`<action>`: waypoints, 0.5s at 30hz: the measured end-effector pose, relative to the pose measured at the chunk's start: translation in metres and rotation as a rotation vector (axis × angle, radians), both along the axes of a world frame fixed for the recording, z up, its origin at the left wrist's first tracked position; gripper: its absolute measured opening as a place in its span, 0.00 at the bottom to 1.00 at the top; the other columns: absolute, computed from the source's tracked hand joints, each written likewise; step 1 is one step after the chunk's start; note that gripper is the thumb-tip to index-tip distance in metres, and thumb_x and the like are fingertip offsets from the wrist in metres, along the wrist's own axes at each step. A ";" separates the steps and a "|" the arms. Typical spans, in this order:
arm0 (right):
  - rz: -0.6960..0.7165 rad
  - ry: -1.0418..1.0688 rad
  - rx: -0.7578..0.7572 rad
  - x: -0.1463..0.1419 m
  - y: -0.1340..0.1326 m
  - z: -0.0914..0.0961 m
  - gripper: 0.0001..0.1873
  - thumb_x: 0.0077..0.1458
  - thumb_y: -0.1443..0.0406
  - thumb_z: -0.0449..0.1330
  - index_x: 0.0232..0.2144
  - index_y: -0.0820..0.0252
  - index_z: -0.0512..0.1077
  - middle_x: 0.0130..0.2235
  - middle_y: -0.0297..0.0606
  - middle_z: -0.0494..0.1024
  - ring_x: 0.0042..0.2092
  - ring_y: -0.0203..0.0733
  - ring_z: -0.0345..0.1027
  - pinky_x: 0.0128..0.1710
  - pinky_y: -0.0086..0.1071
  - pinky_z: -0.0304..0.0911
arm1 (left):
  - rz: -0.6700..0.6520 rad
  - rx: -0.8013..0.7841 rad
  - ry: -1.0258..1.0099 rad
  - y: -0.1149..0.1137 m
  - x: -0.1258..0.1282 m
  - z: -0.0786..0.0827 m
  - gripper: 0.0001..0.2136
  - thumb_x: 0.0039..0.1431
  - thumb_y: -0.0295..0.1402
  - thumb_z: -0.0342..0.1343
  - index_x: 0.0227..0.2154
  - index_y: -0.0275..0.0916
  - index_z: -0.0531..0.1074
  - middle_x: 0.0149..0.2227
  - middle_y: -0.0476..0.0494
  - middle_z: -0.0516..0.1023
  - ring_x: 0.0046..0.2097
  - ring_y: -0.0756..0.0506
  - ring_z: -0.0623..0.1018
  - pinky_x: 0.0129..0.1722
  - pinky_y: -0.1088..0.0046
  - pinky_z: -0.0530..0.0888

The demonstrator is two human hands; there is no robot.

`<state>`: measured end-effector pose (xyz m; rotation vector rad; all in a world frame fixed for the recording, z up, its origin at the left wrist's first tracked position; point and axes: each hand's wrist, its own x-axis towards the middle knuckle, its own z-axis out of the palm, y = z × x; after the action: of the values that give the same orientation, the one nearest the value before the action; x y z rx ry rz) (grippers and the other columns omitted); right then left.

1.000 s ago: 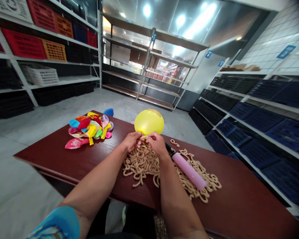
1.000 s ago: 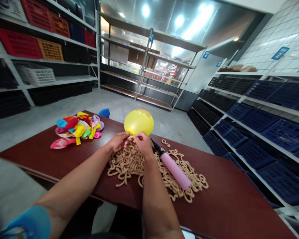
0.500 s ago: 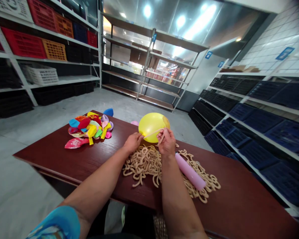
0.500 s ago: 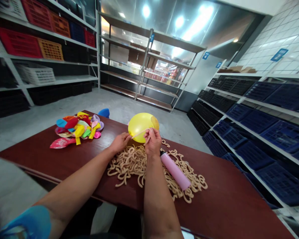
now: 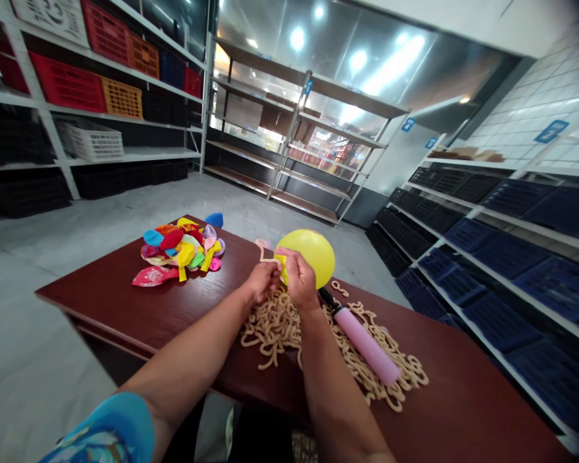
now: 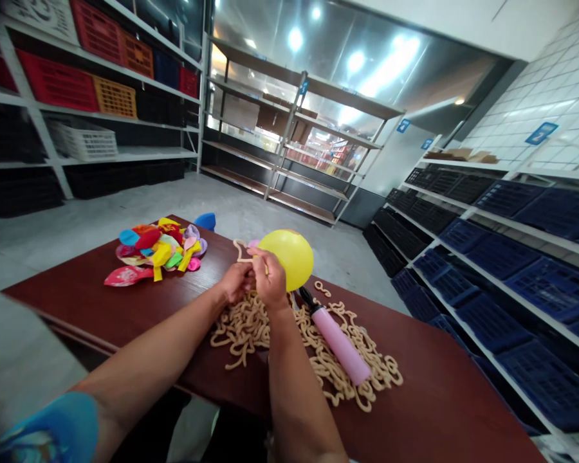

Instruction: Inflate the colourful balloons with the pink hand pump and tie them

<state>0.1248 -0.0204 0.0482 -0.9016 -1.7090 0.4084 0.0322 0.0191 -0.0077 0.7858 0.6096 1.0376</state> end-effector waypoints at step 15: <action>-0.161 0.416 -0.630 0.011 0.024 -0.060 0.11 0.45 0.56 0.57 0.24 0.58 0.69 0.23 0.30 0.73 0.25 0.35 0.65 0.22 0.27 0.61 | -0.274 -0.330 -0.676 0.001 -0.015 0.009 0.06 0.59 0.27 0.47 0.27 0.34 0.60 0.20 0.55 0.56 0.15 0.60 0.55 0.12 0.86 0.52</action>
<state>0.1358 0.0037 -0.0118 -1.2862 -1.1213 0.9828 0.0172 0.0201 0.0009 0.1893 0.0778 0.8484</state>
